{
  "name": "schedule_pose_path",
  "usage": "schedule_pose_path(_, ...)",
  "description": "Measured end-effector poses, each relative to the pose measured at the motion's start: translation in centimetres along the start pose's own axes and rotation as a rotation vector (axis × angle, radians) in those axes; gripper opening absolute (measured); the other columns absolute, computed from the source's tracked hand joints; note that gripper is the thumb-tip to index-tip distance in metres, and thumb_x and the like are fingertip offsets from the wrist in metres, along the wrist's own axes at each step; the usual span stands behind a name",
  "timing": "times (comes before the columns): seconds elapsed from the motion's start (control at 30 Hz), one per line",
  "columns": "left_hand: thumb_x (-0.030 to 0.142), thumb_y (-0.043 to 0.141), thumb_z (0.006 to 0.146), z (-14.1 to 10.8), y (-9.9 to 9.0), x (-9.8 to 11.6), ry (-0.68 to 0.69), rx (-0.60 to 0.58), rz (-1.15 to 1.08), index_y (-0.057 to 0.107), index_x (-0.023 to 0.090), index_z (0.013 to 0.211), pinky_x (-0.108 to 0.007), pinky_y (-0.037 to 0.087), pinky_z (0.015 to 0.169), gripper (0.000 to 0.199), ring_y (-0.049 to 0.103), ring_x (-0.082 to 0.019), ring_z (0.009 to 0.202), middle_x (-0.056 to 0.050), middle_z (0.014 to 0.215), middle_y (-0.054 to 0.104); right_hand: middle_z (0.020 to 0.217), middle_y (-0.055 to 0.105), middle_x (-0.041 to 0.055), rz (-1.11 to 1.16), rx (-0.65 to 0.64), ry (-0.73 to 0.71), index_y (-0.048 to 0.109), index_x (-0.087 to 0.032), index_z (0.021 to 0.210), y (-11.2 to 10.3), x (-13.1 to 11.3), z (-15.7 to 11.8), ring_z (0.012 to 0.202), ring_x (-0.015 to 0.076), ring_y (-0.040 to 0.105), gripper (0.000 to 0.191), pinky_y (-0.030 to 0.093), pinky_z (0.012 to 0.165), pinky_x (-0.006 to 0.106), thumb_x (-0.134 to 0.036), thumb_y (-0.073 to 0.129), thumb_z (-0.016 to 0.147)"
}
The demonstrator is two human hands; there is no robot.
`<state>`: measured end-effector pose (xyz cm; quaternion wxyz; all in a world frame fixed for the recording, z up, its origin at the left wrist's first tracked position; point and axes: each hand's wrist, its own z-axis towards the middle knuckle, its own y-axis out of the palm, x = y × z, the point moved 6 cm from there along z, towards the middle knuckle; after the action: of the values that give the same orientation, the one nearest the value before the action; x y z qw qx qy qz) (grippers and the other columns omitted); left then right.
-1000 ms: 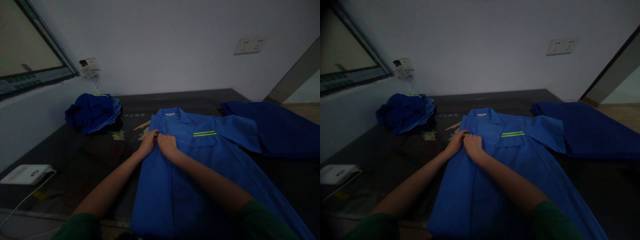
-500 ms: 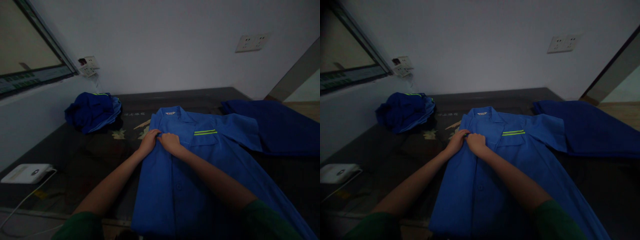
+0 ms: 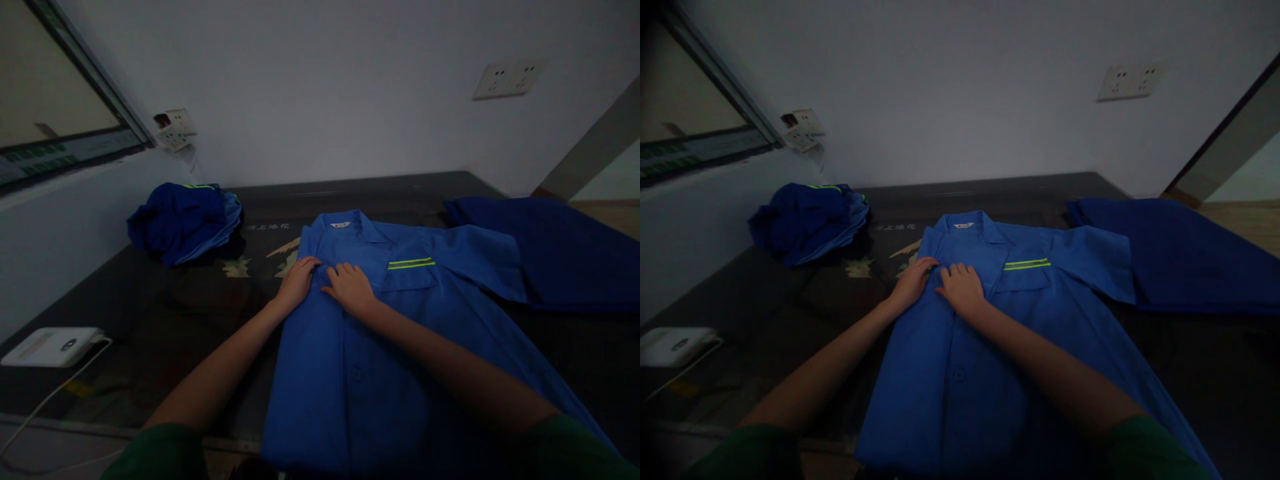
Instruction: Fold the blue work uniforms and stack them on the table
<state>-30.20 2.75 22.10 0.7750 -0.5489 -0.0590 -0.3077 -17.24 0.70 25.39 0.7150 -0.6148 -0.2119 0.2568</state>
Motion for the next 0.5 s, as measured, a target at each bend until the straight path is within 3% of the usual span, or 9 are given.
schedule_pose_path(0.1,-0.005,0.034,0.078,0.0,0.0,0.0,-0.013,-0.013,0.031,0.061,0.018,0.114,-0.04,0.043,0.104,0.051,0.055,-0.02,0.117,-0.008,0.121,0.061,0.114,0.061,0.0202,-0.01,0.058,0.041,0.058,-0.011,0.116,0.3,0.6,-0.4,0.107,0.0299,0.054,0.052,0.041,0.087,0.04,-0.053,0.06,0.085)
schedule_pose_path(0.3,0.0,0.039,0.085,-0.1,-1.0,1.7,0.026,-0.03,0.187,0.059,0.019,0.119,-0.044,0.035,0.111,0.044,0.054,-0.022,0.118,-0.008,0.123,0.06,0.114,0.061,0.0187,0.049,0.079,0.115,0.057,-0.011,0.115,0.4,1.6,-0.5,0.106,0.0297,0.054,0.058,0.041,0.086,0.039,-0.058,0.063,0.081)
schedule_pose_path(0.4,0.006,0.041,0.089,-0.3,-1.4,3.4,0.111,-0.047,0.137,0.059,0.019,0.118,-0.043,0.038,0.108,0.036,0.053,-0.022,0.119,-0.009,0.123,0.06,0.112,0.062,0.0145,0.149,0.106,0.098,0.057,-0.013,0.114,-0.9,2.6,-1.3,0.104,0.0268,0.055,0.049,0.043,0.084,0.036,-0.051,0.062,0.084)
schedule_pose_path(0.5,0.015,0.047,0.092,-0.5,-0.8,4.4,0.168,-0.121,-0.022,0.058,0.019,0.117,-0.039,0.044,0.103,0.028,0.055,-0.02,0.116,-0.008,0.12,0.062,0.11,0.063,0.011,0.226,0.146,0.018,0.061,-0.015,0.112,-2.5,2.8,-2.8,0.104,0.0232,0.056,0.028,0.044,0.086,0.034,-0.032,0.058,0.091)
